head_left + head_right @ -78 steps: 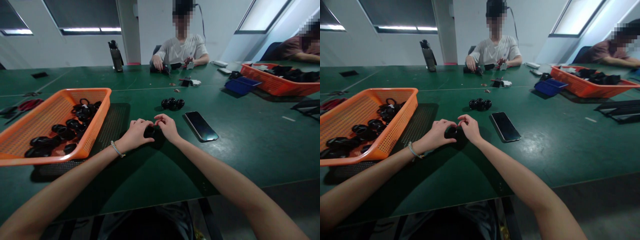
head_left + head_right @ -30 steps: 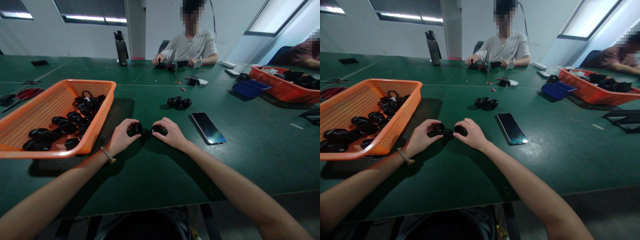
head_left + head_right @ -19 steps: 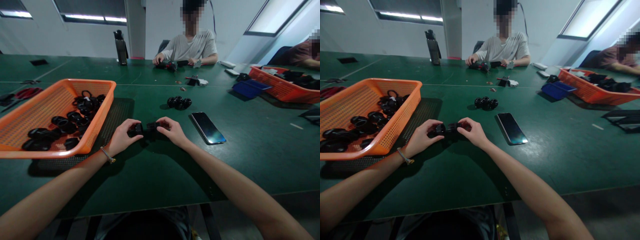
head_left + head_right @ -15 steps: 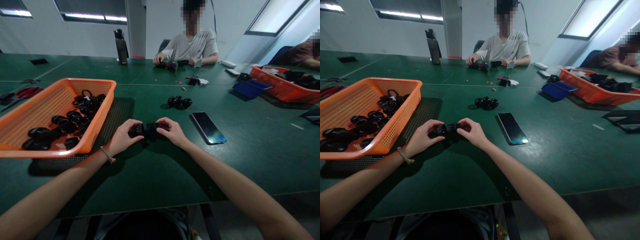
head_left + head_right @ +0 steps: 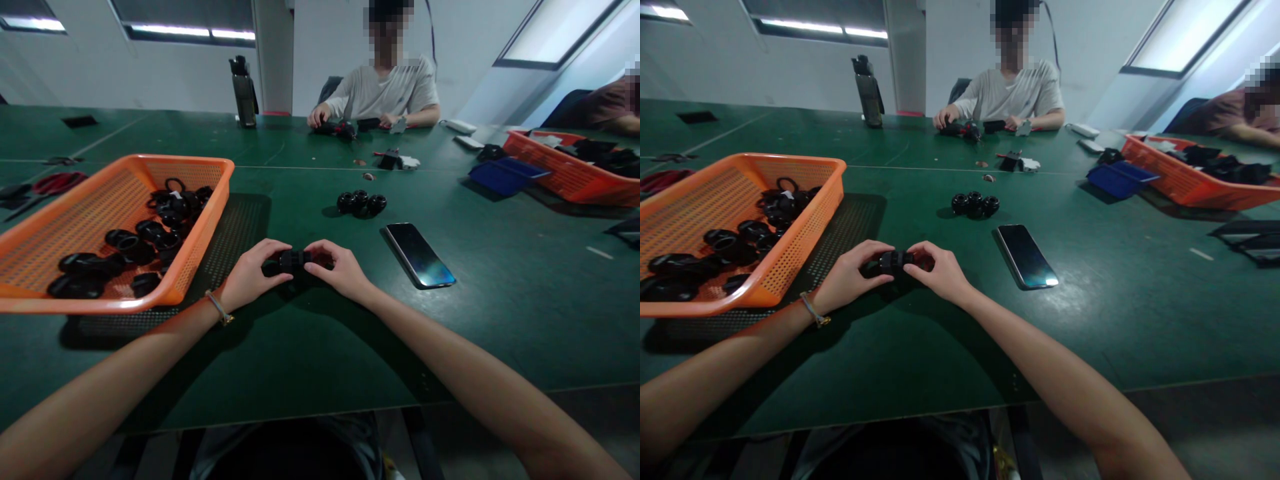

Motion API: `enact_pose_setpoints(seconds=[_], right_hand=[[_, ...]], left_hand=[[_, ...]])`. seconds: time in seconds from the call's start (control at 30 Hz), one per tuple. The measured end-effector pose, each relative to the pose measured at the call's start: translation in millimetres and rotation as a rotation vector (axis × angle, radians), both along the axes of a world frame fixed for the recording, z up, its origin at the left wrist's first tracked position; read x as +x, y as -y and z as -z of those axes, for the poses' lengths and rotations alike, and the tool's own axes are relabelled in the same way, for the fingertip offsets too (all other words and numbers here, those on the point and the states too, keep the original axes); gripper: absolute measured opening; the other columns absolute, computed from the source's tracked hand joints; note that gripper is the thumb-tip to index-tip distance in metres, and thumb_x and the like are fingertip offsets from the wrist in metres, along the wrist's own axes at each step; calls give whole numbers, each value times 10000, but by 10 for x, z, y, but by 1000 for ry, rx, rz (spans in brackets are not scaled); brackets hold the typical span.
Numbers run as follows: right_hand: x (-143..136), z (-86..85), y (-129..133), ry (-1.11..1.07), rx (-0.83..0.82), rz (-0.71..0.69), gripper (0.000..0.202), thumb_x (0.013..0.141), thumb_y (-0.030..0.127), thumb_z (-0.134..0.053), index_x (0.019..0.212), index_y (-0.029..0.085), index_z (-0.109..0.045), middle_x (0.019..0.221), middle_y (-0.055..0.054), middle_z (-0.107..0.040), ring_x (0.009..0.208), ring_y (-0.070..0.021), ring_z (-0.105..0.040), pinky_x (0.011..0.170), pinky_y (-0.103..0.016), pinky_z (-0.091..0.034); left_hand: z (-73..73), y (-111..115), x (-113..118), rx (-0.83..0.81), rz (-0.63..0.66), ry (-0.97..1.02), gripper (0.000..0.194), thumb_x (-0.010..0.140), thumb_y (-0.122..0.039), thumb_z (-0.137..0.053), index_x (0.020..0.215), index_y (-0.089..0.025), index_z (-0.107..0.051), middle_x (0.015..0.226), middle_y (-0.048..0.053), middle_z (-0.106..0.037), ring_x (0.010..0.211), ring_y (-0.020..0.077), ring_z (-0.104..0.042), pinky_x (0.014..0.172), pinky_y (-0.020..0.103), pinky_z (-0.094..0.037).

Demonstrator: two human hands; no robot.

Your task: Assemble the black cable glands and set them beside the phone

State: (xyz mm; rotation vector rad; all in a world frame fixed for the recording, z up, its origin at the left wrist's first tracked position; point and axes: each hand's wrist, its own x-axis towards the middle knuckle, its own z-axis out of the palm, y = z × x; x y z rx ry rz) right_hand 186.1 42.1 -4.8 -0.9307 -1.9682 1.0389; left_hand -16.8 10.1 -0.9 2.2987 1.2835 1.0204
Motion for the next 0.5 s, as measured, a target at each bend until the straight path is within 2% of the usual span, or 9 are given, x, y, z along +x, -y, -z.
enact_pose_setpoints(seconds=[0.27,0.5], right_hand=[[-26,36,1,-31,-30,10,209,748,247,-611,942,171,-588,834,-22,-644,743,-138,-603,699,-305,-493],[20,33,-25,10,16,-37,321,690,181,-668,1008,180,-627,888,-27,-681,753,-140,-623,710,-314,-503]], left_hand=[[12,-10,-9,38,-6,-15,349,758,-273,-671,1072,-159,-566,1051,84,-620,963,199,-598,856,356,-498],[16,-9,-16,12,-1,-4,349,753,-281,-673,1070,-175,-572,1055,81,-626,969,207,-601,866,371,-497]])
